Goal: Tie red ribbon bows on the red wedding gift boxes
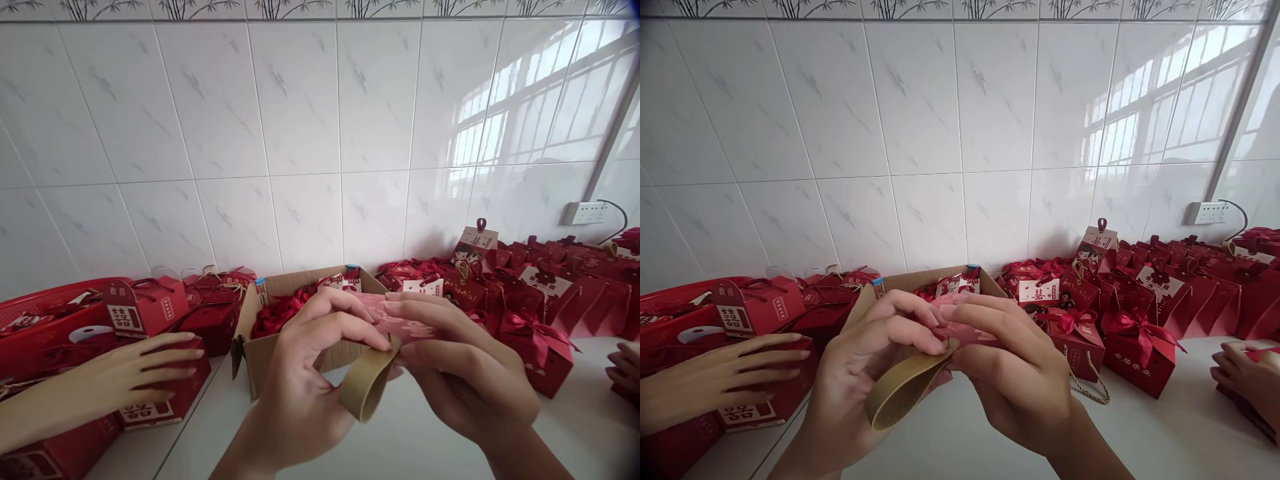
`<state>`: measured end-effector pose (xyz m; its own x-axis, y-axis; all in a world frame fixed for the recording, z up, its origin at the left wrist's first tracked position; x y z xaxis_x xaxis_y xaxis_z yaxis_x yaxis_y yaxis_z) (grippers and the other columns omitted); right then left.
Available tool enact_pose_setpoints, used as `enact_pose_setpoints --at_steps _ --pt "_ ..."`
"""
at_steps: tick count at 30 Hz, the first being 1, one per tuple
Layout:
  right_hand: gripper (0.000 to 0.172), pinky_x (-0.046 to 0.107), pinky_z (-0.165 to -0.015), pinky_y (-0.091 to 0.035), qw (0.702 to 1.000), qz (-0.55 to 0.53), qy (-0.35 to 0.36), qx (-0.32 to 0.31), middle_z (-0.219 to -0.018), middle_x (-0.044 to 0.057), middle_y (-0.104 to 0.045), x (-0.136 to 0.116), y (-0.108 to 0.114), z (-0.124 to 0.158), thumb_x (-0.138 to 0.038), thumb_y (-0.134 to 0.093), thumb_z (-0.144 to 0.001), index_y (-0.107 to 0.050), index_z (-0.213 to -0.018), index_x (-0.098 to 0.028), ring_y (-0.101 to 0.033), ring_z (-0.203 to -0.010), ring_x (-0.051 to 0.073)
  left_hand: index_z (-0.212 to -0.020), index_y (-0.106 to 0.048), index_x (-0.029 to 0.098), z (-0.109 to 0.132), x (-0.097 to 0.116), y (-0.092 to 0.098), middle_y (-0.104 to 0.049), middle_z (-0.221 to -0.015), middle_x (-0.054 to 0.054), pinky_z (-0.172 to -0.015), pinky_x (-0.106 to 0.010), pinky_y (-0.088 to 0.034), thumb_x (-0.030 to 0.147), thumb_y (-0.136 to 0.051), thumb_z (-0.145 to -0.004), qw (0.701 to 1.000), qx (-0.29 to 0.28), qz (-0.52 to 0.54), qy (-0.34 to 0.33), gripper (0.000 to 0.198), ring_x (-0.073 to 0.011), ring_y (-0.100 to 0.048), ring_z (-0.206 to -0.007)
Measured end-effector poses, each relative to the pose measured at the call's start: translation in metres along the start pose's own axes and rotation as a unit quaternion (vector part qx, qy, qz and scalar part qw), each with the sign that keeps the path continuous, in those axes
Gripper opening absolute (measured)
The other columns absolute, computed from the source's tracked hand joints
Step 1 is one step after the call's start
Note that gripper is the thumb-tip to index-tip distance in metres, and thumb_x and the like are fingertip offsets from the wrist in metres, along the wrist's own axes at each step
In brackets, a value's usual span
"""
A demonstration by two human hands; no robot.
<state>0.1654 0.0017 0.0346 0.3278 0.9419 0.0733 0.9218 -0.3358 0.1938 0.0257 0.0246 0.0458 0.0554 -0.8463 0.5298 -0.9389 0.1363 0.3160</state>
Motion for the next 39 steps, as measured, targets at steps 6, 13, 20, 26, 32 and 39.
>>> enact_pose_setpoints --at_steps 6,13,20,26,32,39 --pt "0.033 0.044 -0.078 -0.057 0.999 -0.042 0.012 0.001 -0.089 0.009 -0.069 0.002 -0.002 0.002 0.007 -0.055 -0.073 -0.062 -0.095 -0.017 -0.065 -0.088 0.022 -0.081 -0.066 0.02 0.002 -0.002 0.0 -0.058 -0.088 -0.003 -0.081 -0.031 -0.054 0.01 -0.073 -0.071 1.0 -0.012 -0.015 0.003 0.016 -0.0162 -0.062 -0.085" --pt "0.03 0.038 -0.065 -0.055 0.999 -0.035 0.001 0.039 -0.073 0.006 -0.064 0.002 -0.003 0.002 0.008 -0.055 -0.071 -0.062 -0.088 -0.016 -0.062 -0.071 0.018 -0.081 -0.066 0.023 0.001 -0.005 0.001 -0.059 -0.086 -0.002 -0.077 -0.027 -0.054 0.009 -0.073 -0.07 1.0 0.001 -0.026 0.004 0.019 -0.0152 -0.058 -0.088" --pt "0.023 0.034 -0.06 -0.05 0.996 -0.038 -0.049 0.057 -0.068 0.005 -0.063 0.012 -0.007 0.005 0.004 -0.052 -0.075 -0.058 -0.082 -0.017 -0.061 -0.067 0.018 -0.08 -0.066 0.022 -0.002 -0.015 -0.002 -0.059 -0.091 -0.001 -0.083 -0.024 -0.055 0.008 -0.07 -0.073 0.999 0.009 0.033 0.028 0.016 -0.0136 -0.059 -0.095" --pt "0.015 0.029 -0.06 -0.049 0.986 -0.04 -0.159 0.027 -0.07 0.003 -0.063 0.03 -0.01 0.008 -0.006 -0.054 -0.08 -0.054 -0.078 -0.021 -0.06 -0.067 0.016 -0.079 -0.066 0.021 -0.006 -0.034 -0.001 -0.062 -0.095 -0.002 -0.075 -0.019 -0.056 0.014 -0.07 -0.075 0.997 0.015 0.008 0.081 0.009 -0.015 -0.062 -0.096" --pt "0.006 0.025 -0.057 -0.045 0.926 -0.003 -0.37 -0.075 -0.071 -0.001 -0.063 0.07 -0.013 0.026 -0.019 -0.061 -0.078 -0.056 -0.076 -0.021 -0.058 -0.063 0.013 -0.113 -0.059 0.027 -0.007 -0.056 0.006 -0.058 -0.122 -0.005 -0.102 -0.039 -0.043 0.029 -0.07 -0.076 0.983 0.041 -0.056 0.171 0.039 -0.0241 -0.051 -0.12" --pt "0.01 0.031 -0.061 -0.046 0.839 0.124 -0.528 -0.052 -0.074 0.004 -0.067 0.131 0.036 0.056 -0.027 -0.065 -0.072 -0.06 -0.072 -0.018 -0.062 -0.069 0.019 -0.111 -0.057 0.025 -0.004 -0.035 0.03 -0.059 -0.122 -0.004 -0.105 -0.039 -0.039 0.035 -0.071 -0.073 0.975 0.127 -0.098 0.154 0.042 -0.0249 -0.048 -0.123"
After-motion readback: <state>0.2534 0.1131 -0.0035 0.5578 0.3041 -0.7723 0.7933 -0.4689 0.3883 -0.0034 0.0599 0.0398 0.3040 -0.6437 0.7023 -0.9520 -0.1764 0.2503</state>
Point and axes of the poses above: each hand's wrist, its own z-axis away from the middle knuckle, its own y-axis out of the back of the hand, x = y × z, the point moved 6 cm from there along -z, towards the middle knuckle
